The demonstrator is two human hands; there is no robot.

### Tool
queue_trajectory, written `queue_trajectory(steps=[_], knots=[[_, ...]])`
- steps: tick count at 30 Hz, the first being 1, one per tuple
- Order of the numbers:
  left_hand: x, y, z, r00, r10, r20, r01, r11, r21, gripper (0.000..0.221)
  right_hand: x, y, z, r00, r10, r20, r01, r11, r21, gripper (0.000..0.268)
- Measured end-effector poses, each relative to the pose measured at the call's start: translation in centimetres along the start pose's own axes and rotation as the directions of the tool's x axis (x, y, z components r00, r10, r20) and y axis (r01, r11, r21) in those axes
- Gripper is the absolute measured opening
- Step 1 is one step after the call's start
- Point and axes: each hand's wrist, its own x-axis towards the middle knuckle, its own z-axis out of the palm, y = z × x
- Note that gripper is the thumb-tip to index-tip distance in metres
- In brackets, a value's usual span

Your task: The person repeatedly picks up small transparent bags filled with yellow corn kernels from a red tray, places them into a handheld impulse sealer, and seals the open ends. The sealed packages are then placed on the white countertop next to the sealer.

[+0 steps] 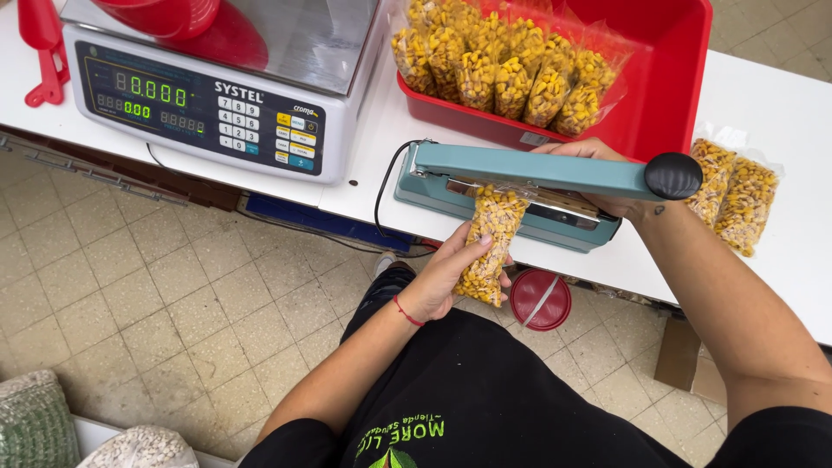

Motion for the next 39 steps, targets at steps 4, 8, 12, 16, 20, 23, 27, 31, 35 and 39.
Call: queue_trajectory(steps=[4, 8, 12, 16, 20, 23, 27, 31, 35, 39], knots=[[0.0, 0.0, 0.3, 1.0, -0.002, 0.018, 0.002, 1.0, 0.007, 0.055, -0.2, 0.0, 0.3, 0.999, -0.05, 0.004, 0.05, 0.999, -0.015, 0.03], [0.1, 0.1, 0.5, 0.999, 0.009, 0.031, -0.011, 0.998, 0.063, 0.059, -1.6, -0.1, -0.4, 0.996, -0.082, -0.045, 0.074, 0.985, -0.159, 0.028], [-0.1, -0.2, 1.6, 0.997, 0.029, 0.068, -0.045, 0.969, 0.242, 0.064, -5.9, -5.4, 5.6, 0.909, -0.201, -0.365, -0.041, 0.828, -0.559, 0.045], [0.2, -1.4, 2.9, 0.993, 0.052, 0.108, -0.085, 0.942, 0.324, 0.066, -13.5, 1.2, 4.7, 0.726, -0.455, -0.516, -0.067, 0.7, -0.711, 0.04], [1.0, -2.5, 5.5, 0.986, 0.101, 0.135, -0.154, 0.867, 0.474, 0.063, -15.0, 2.6, 13.2, 0.642, -0.307, -0.703, -0.062, 0.892, -0.447, 0.045], [1.8, -4.2, 7.7, 0.978, 0.101, 0.181, -0.181, 0.838, 0.515, 0.062, -14.8, 3.0, 16.3, 0.636, -0.299, -0.712, 0.012, 0.926, -0.378, 0.072], [1.9, -4.6, 11.7, 0.967, 0.018, 0.254, -0.138, 0.875, 0.464, 0.067, -15.8, 3.8, 15.7, 0.483, -0.4, -0.779, 0.023, 0.895, -0.445, 0.089], [2.2, -2.0, 13.7, 0.906, -0.092, 0.412, -0.145, 0.849, 0.509, 0.092, -17.3, 4.0, 12.6, 0.321, -0.457, -0.83, 0.209, 0.889, -0.408, 0.099], [2.6, 1.7, 12.3, 0.849, -0.141, 0.509, -0.284, 0.69, 0.666, 0.062, -17.3, 0.1, 6.9, 0.162, -0.523, -0.837, 0.014, 0.849, -0.528, 0.068], [3.9, 9.6, 14.4, 0.847, 0.007, 0.531, -0.472, 0.468, 0.747, 0.042, -16.4, 1.3, -2.6, 0.091, -0.442, -0.892, -0.229, 0.863, -0.451, 0.057]])
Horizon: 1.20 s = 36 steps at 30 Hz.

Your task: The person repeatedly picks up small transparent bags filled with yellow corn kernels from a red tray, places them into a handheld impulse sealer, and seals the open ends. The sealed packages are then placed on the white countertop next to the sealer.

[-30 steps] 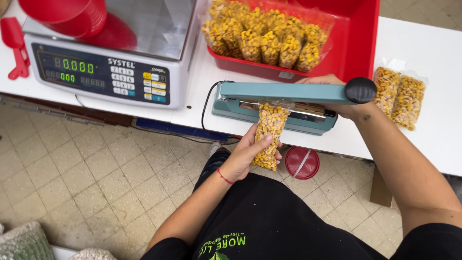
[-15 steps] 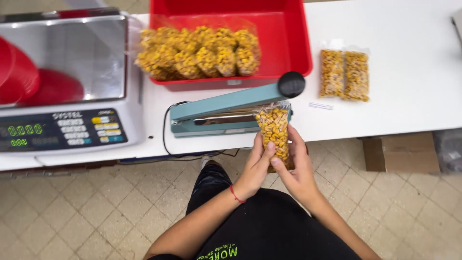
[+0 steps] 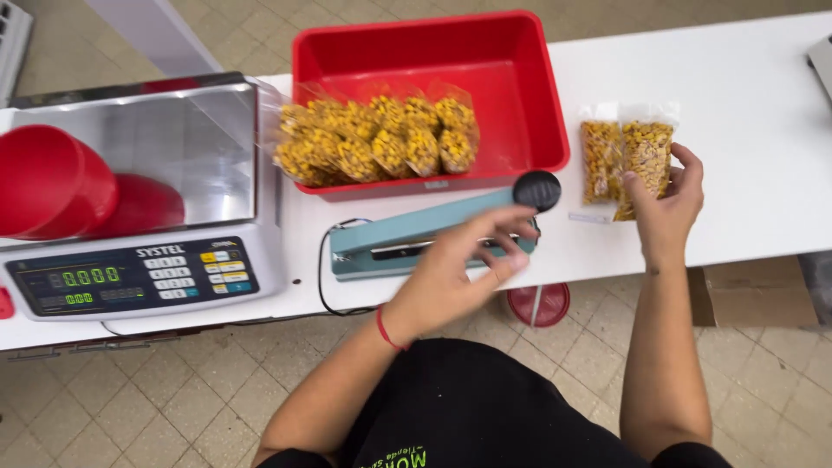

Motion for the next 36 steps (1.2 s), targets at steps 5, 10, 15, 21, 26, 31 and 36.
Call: queue_trajectory(steps=[5, 10, 15, 21, 26, 31, 36], knots=[[4.9, -1.7, -7.3, 0.965, 0.17, -0.201, -0.028, 0.824, 0.566, 0.039, 3.1, 1.5, 1.2, 0.991, -0.136, 0.006, 0.131, 0.944, -0.304, 0.05], [8.6, -5.0, -10.6, 0.98, 0.056, -0.191, 0.13, 0.544, 0.829, 0.072, 3.3, 5.6, 2.2, 0.982, -0.181, 0.047, 0.164, 0.713, -0.682, 0.059], [11.7, -5.3, -13.3, 0.99, 0.066, 0.125, -0.139, 0.612, 0.779, 0.039, 1.4, -1.4, 3.1, 0.903, -0.429, 0.006, 0.391, 0.818, -0.422, 0.039], [17.2, -3.8, -12.9, 0.935, -0.267, 0.233, -0.152, 0.291, 0.945, 0.036, 2.5, -12.6, 8.3, 0.751, -0.409, 0.519, 0.455, 0.889, 0.042, 0.036], [22.0, -8.8, -11.9, 0.951, -0.126, 0.283, -0.264, 0.148, 0.953, 0.009, 4.4, -11.8, 10.9, 0.754, -0.364, 0.547, 0.39, 0.918, 0.073, 0.029], [23.6, -7.4, -11.1, 0.965, -0.099, 0.242, -0.202, 0.3, 0.932, 0.024, 4.2, -11.9, 11.6, 0.747, -0.292, 0.598, 0.261, 0.955, 0.14, 0.047], [26.0, -4.8, -8.1, 0.967, 0.149, 0.205, -0.249, 0.417, 0.874, 0.009, 4.5, -11.1, 11.7, 0.819, -0.371, 0.437, 0.314, 0.928, 0.199, 0.078]])
